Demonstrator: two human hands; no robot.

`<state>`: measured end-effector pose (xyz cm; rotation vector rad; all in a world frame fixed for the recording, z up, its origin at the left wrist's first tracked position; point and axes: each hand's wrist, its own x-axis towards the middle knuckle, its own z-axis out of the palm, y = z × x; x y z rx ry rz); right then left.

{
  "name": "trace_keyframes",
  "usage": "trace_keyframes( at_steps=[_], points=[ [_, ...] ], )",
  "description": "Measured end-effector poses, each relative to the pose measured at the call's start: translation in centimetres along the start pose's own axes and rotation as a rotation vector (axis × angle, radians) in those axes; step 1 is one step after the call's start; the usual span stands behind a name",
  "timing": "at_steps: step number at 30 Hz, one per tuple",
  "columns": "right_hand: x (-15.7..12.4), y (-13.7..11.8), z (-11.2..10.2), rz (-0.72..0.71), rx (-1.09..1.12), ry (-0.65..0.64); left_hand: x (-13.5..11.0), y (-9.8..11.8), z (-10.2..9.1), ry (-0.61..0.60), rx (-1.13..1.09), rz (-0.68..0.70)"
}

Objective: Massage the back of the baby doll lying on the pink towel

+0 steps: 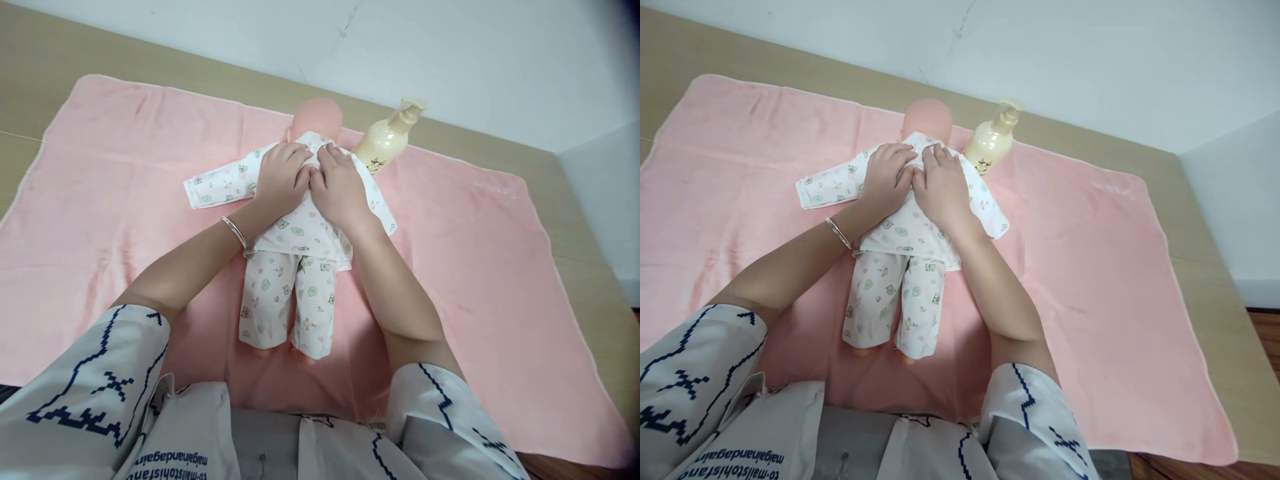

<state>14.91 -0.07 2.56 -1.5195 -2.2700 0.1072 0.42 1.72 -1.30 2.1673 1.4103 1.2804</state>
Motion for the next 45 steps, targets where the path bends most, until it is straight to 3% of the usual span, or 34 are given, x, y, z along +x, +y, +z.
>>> trace_keyframes(
  at_steps=[5,9,15,22,28,31,35,38,42,45],
  points=[
    [-1.4,-2.0,-0.6,0.039,-0.019,0.032,-0.6,0.2,-0.2,0.070,0.024,-0.025],
    [-0.6,-0.9,-0.6,0.096,-0.026,0.000,-0.4,-0.7,0.4,0.128,0.006,-0.085],
    [0.7,1.2,0.1,0.045,-0.051,-0.049,0.4,-1.5,0.9,0.041,0.035,-0.087],
    [-0.8,-1.2,-0.7,0.068,-0.079,-0.035,-0.1,-0.2,0.3,0.001,0.093,-0.021],
    [0.0,-0.1,-0.6,0.106,-0.034,-0.061,0.5,-2.9,2.5,0.062,0.014,-0.101],
    [0.6,0.8,-0.2,0.080,-0.030,-0.071,1.2,-3.8,3.1,0.034,0.041,-0.175],
    [0.5,0.5,-0.1,0.049,-0.042,-0.052,1.2,-2.7,2.2,-0.007,0.084,-0.125],
    [-0.3,-0.9,-0.6,0.040,-0.066,-0.048,0.4,-1.0,1.1,0.045,0.087,-0.068],
    [-1.3,-2.5,-1.0,0.082,-0.093,-0.027,-0.5,0.4,0.5,0.100,0.115,-0.085],
    [-1.1,-2.3,-0.9,0.110,-0.077,-0.014,-0.4,0.2,0.6,0.099,0.115,-0.133]
  ],
)
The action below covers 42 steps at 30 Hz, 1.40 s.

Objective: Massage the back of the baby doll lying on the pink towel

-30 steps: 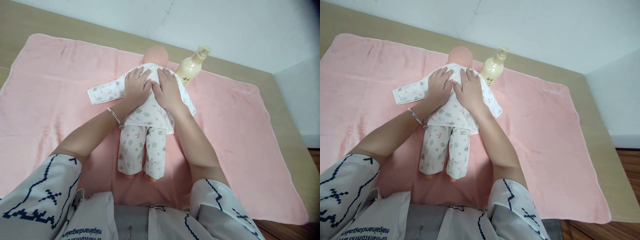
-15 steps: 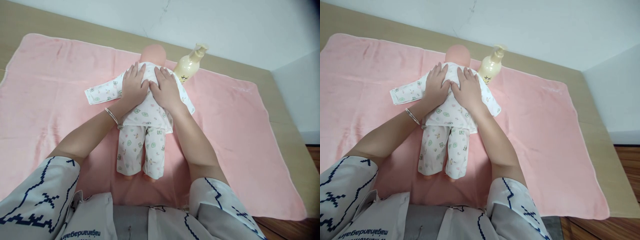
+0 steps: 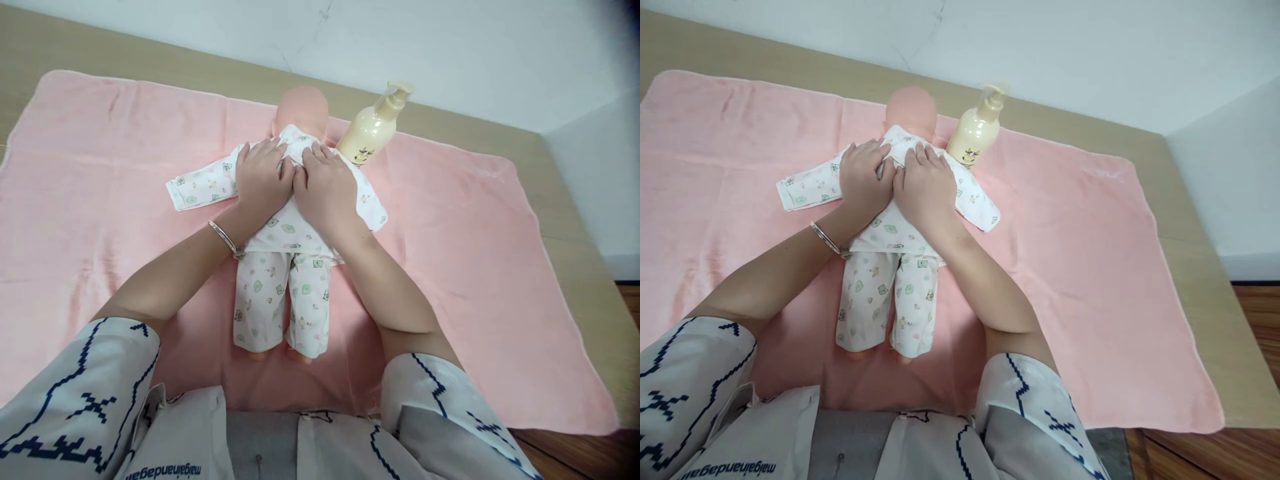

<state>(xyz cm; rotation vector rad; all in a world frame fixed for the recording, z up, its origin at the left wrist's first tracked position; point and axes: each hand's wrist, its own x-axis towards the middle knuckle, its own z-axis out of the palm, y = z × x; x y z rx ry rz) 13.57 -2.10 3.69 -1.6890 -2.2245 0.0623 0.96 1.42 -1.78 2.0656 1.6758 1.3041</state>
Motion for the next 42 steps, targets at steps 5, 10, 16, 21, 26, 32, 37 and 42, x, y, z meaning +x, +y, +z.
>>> trace_keyframes(
  at_steps=[5,10,16,21,26,32,37,42],
  points=[
    [2.0,2.1,0.7,-0.009,0.040,-0.045,1.1,-1.2,0.6,-0.103,-0.065,0.021],
    [1.6,1.9,0.5,-0.044,-0.002,-0.035,1.0,-1.2,0.1,-0.140,-0.041,0.097],
    [-0.5,0.0,-0.2,-0.016,-0.035,0.032,-0.2,-0.7,-0.4,-0.038,-0.018,0.122],
    [1.1,1.9,0.6,-0.014,0.070,0.002,0.1,-0.8,-0.1,0.009,-0.033,0.043],
    [2.1,3.2,1.6,-0.016,0.093,-0.003,0.7,-1.7,0.8,-0.009,-0.037,0.002],
    [1.1,1.8,1.1,-0.009,0.046,-0.010,1.1,-2.4,1.4,-0.070,-0.054,-0.005],
    [-0.7,0.1,0.3,-0.004,-0.007,0.023,0.2,-0.6,-0.3,-0.024,-0.024,0.064],
    [-0.7,0.3,0.3,-0.004,0.004,0.049,-0.3,0.7,-1.2,0.031,0.003,0.044]
  ],
)
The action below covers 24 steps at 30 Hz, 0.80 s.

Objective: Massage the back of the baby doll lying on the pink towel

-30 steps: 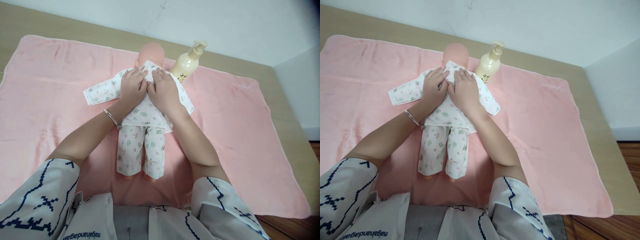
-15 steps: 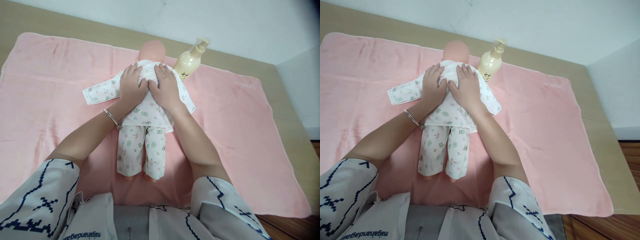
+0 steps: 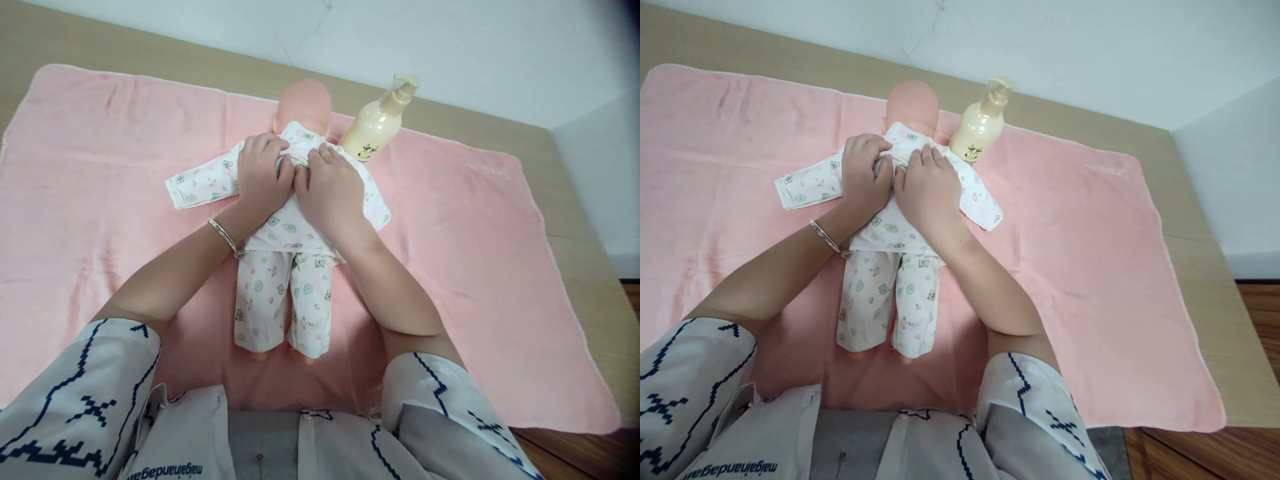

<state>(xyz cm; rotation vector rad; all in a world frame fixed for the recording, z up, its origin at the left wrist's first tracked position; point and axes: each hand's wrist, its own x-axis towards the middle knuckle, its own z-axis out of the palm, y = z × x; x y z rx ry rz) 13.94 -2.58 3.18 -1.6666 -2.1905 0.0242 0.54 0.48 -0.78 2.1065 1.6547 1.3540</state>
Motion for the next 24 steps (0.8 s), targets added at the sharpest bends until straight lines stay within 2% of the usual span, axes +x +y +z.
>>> trace_keyframes(
  at_steps=[7,14,20,24],
  points=[
    [1.9,1.8,0.9,-0.032,0.064,-0.048,0.6,-0.6,0.6,-0.037,-0.046,-0.027],
    [1.8,1.7,1.3,-0.026,0.050,-0.039,0.9,-1.7,1.9,-0.030,-0.010,-0.043],
    [1.7,1.7,1.3,-0.026,0.033,-0.037,0.9,-2.0,1.8,-0.051,-0.061,-0.045],
    [1.5,1.5,1.1,-0.024,0.031,-0.035,0.7,-1.8,1.7,-0.007,-0.077,-0.078]
  ],
)
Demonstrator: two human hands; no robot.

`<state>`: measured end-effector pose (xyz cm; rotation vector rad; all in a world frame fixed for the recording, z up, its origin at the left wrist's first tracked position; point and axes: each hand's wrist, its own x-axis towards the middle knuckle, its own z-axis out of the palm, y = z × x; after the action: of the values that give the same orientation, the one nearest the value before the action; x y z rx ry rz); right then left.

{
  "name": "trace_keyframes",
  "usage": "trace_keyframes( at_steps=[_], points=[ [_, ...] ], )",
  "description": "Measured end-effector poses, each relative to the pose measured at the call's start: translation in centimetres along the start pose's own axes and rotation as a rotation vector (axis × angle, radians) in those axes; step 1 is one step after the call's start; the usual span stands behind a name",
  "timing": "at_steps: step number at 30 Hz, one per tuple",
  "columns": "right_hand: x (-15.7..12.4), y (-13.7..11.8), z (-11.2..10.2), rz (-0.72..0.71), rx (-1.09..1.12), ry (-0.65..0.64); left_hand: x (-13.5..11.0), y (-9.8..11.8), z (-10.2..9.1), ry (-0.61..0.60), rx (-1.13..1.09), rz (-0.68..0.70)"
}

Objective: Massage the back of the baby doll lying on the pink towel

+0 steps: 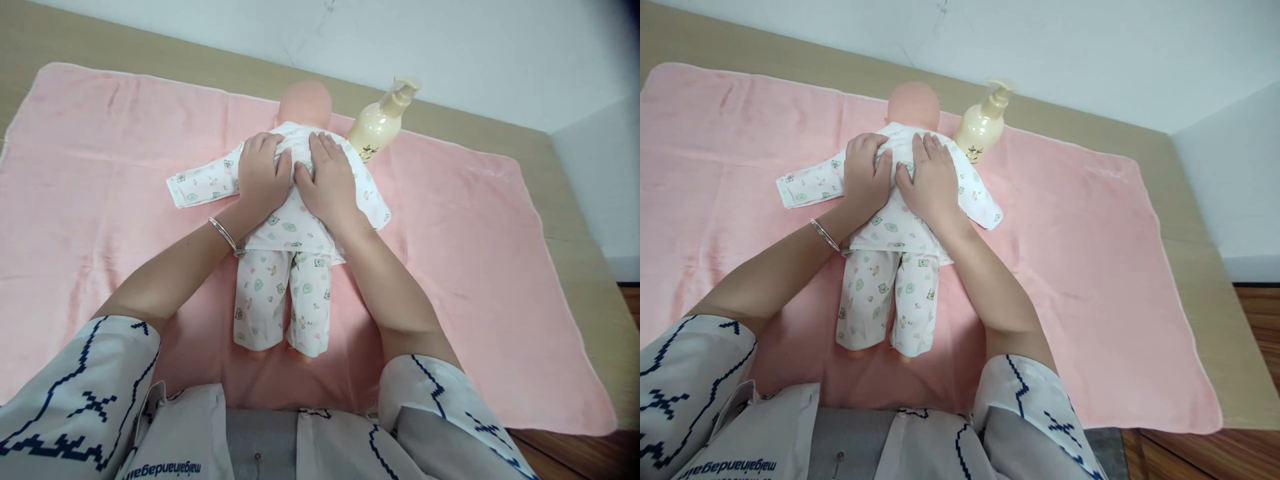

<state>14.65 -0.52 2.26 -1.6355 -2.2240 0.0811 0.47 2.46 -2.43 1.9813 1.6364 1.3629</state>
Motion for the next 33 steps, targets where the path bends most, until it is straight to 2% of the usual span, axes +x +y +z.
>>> trace_keyframes(
  at_steps=[8,12,16,21,24,29,33],
  points=[
    [0.8,0.4,-0.9,-0.015,0.017,-0.054,0.1,0.9,-0.9,-0.089,0.102,0.030],
    [1.1,0.6,-0.9,-0.037,0.041,-0.051,0.0,1.2,-1.2,-0.029,0.099,0.077],
    [-0.2,-1.0,-0.8,-0.009,0.021,-0.006,-0.6,1.4,-1.4,0.027,0.110,0.139],
    [-1.5,-2.5,-1.1,0.046,-0.041,0.044,-1.0,1.2,-1.0,0.063,0.057,0.062],
    [-0.8,-1.5,-1.0,0.073,-0.017,0.025,-0.7,0.9,-0.9,0.049,0.034,0.064],
    [0.8,0.8,0.1,0.094,0.043,0.079,0.0,0.3,-0.5,-0.039,0.042,0.052],
    [0.4,0.4,0.5,0.080,0.025,0.122,0.3,-0.7,0.1,-0.056,0.036,0.065]
  ],
)
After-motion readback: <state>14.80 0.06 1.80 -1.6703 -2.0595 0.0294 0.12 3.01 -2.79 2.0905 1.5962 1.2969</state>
